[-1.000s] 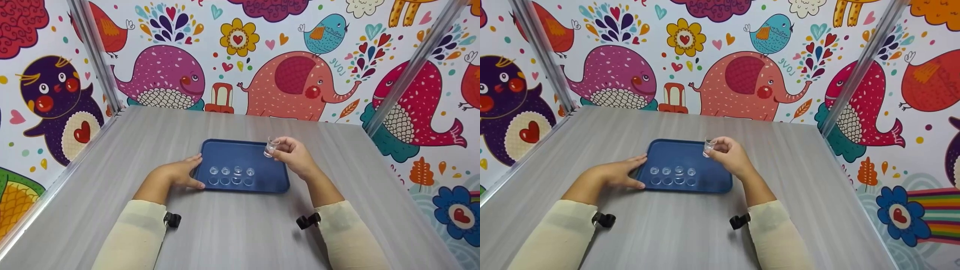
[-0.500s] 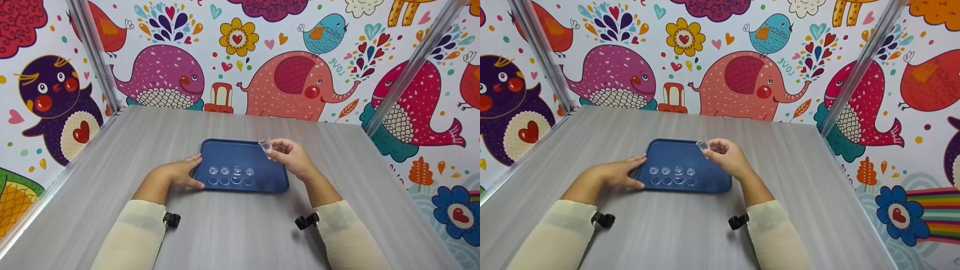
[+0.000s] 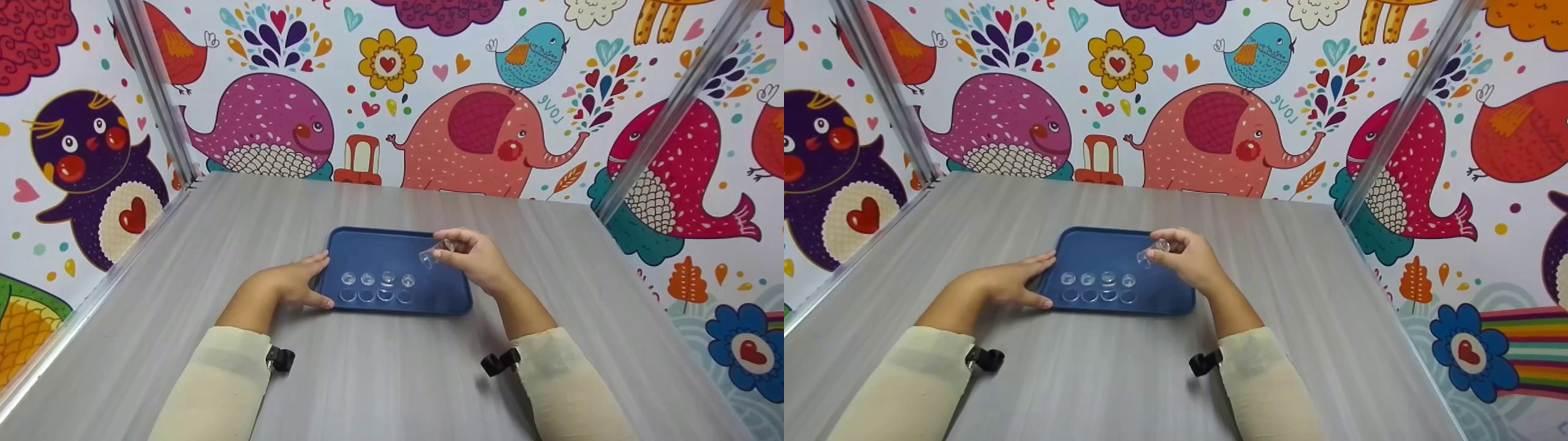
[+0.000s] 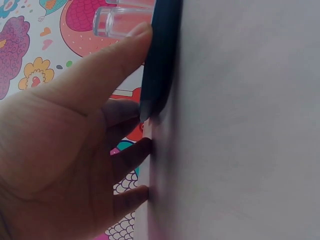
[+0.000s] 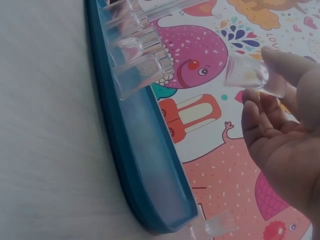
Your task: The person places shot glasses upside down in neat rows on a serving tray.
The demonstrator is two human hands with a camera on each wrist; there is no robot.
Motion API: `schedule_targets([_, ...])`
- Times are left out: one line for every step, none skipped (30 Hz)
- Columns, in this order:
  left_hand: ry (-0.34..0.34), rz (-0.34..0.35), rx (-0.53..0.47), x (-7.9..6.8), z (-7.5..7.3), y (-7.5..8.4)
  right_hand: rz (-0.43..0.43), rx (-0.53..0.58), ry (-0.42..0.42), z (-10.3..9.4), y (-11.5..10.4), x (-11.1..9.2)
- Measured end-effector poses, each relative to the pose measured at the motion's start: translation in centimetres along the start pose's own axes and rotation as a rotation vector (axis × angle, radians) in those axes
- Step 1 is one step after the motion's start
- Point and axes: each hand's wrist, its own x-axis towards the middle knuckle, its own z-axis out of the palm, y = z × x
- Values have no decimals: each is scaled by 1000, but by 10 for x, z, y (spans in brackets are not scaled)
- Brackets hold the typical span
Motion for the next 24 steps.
schedule_targets([0,0,1,0,0,0,0,13,-3,0,0,0])
schedule_targets([0,1,1,0,0,0,0,26,-6,0,-1,0])
schedule_targets([0,1,1,0,0,0,2,40,-9,0,-1,0])
schedule_targets([-1,1,1,0,0,0,4,46,-12,0,-1,0])
schedule_targets([-1,1,1,0,0,0,8,48,-14,0,-1,1])
schedule_targets([-1,1,1,-1,0,1,16,50,-17,0,-1,0])
schedule_targets([-2,1,1,-1,0,1,27,45,-20,0,-1,0])
schedule_targets([-2,1,0,-1,-1,1,40,39,-24,1,-1,0])
schedule_targets([-2,1,0,-1,-1,1,54,27,-30,1,0,1])
schedule_targets([-3,1,0,-1,-1,1,68,17,-39,1,0,0])
schedule_targets([-4,1,0,-1,-1,2,82,13,-50,1,0,0])
schedule_targets([-4,2,-2,-1,-1,2,95,12,-62,1,1,0])
schedule_targets([-4,3,-2,-1,-1,2,106,6,-75,1,2,0])
schedule_targets([-4,4,-2,-1,-1,2,114,3,-88,1,2,0])
schedule_targets([-4,4,-2,-1,-1,2,121,-2,-101,2,3,0])
schedule_targets([-5,4,-2,-1,0,2,126,-8,-111,3,3,0])
schedule_targets([-5,1,0,-1,0,2,126,-24,-122,3,4,0])
schedule_targets([-4,-2,1,-1,0,2,127,-42,-133,4,4,0])
schedule_targets([-3,-4,3,-1,0,2,128,-64,-141,5,5,0])
schedule_targets([-3,-8,3,-1,0,1,129,-87,-149,5,5,0])
schedule_targets([-2,-11,3,0,1,1,131,-111,-158,6,6,0])
schedule_targets([-1,-13,4,0,1,1,133,-136,-167,7,7,0])
schedule_targets([-1,-16,4,0,1,1,135,-159,-177,7,8,1])
schedule_targets([0,-17,2,0,1,1,142,-173,-192,8,9,1])
